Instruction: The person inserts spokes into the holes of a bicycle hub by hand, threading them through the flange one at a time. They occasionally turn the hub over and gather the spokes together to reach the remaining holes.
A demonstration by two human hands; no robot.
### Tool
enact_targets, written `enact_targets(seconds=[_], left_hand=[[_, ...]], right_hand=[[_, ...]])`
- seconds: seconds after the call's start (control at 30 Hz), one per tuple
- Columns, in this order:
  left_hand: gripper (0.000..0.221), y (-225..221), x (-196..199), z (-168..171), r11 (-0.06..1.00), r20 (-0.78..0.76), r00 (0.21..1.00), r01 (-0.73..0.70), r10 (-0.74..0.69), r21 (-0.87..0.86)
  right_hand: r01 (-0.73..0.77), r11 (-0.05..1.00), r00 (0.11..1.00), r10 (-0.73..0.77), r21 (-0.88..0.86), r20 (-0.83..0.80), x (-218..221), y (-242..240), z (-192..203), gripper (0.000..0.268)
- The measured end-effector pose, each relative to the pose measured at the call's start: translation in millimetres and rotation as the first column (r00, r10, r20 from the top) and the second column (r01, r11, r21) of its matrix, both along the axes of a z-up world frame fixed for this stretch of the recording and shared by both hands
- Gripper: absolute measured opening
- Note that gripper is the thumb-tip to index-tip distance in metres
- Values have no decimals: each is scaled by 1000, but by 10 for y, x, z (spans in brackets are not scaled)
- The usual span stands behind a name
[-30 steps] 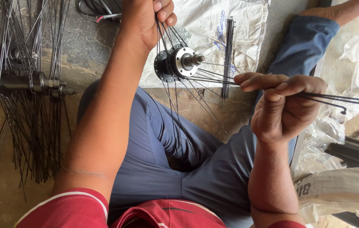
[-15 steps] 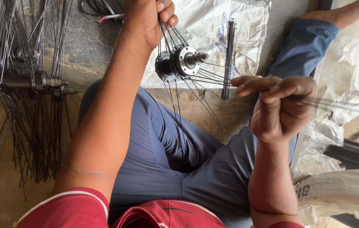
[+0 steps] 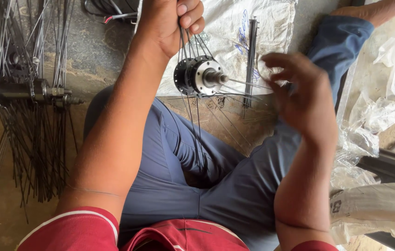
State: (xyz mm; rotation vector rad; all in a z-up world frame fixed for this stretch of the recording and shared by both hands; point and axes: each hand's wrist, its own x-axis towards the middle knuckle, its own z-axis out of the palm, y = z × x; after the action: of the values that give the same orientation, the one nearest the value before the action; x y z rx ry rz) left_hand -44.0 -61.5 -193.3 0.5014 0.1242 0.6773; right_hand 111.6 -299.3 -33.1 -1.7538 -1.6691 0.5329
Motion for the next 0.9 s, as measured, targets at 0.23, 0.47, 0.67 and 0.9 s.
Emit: enact_targets(seconds=[0.23, 0.47, 0.67, 0.9], left_hand=[[49, 37, -120, 120, 985, 110, 979, 165, -171, 56], [45, 117, -185, -2, 985, 73, 982, 171, -171, 4], [46, 226, -262, -113, 985, 98, 982, 167, -162, -44], [39, 194, -186, -60, 1000, 75, 997, 19, -19, -3]], right_hand=[[448, 888, 881, -419, -105, 221, 1123, 112, -1994, 15], [581, 751, 811, -499, -314, 306, 1101, 215, -2503, 23], [600, 746, 800, -550, -289, 242, 1316, 110, -2293, 12], [510, 838, 753, -327, 193, -572, 876, -149, -387, 26]])
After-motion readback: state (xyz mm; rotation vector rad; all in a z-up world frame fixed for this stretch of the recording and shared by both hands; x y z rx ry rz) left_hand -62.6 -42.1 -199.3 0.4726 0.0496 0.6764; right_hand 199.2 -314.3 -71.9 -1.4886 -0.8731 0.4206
